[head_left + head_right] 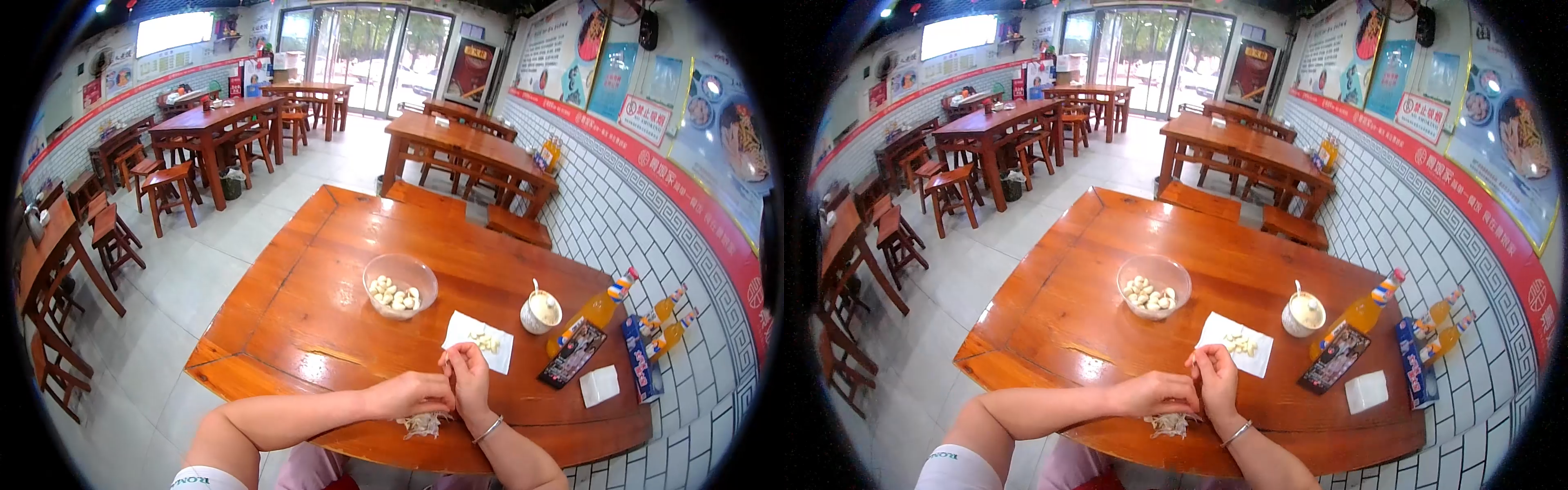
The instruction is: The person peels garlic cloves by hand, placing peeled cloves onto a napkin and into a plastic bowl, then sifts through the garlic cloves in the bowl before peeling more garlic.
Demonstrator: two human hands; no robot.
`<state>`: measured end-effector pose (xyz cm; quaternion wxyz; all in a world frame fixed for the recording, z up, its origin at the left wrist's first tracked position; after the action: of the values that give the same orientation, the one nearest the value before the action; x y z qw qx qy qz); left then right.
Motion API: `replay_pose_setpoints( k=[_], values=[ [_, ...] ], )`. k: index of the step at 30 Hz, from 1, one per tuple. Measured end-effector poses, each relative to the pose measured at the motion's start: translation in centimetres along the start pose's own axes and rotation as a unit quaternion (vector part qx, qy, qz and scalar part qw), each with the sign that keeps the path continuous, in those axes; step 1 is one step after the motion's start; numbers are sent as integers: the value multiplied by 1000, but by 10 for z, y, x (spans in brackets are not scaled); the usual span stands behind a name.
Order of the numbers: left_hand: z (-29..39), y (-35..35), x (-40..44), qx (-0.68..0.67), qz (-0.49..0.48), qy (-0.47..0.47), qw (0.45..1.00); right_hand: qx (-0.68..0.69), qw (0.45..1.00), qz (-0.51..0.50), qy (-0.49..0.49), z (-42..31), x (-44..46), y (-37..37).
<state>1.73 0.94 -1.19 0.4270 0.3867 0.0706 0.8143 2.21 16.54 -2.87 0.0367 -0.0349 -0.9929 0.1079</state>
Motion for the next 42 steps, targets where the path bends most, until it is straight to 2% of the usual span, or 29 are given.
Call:
replay_pose_setpoints(
  k=[4, 5, 11, 15, 17, 26, 33, 35, 42],
  values=[
    [0, -2, -2, 10, -74, 18, 997, -5, 1000, 10, 0, 1, 1, 3],
    [-3, -5, -4, -8, -59, -12, 998, -23, 1000, 14, 3, 0, 0, 3],
    [-9, -9, -7, 4, -90, 3, 996, -55, 998, 11, 11, 0, 2, 4],
    [-2, -7, -7, 4, -92, 21, 996, -79, 997, 1, 18, -3, 1, 3],
    [-1, -7, -7, 15, -85, -26, 996, -84, 996, -2, 21, -3, 1, 3],
    [2, -7, -6, 49, -93, -64, 992, -100, 995, -16, 25, -5, -3, 2],
    [8, -6, -4, 40, -90, -43, 994, -96, 995, -24, 24, -5, -4, 2],
    [6, -7, -5, 54, -99, -69, 991, -98, 995, -26, 24, -6, -4, 2],
    [12, -4, -3, 94, -98, -61, 989, -95, 995, -26, 14, -8, -6, 0]
  ],
)
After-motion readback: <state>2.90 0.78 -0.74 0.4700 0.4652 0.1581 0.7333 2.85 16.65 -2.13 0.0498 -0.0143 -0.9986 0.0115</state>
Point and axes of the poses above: each hand's wrist, its own x-axis towards the middle knuckle, its own y-axis out of the back of the hand, z = x × y, the point moved 1 cm from there along x, towards the middle knuckle, and after that the axes turned 7 degrees about -y, right-handed, at the moved point
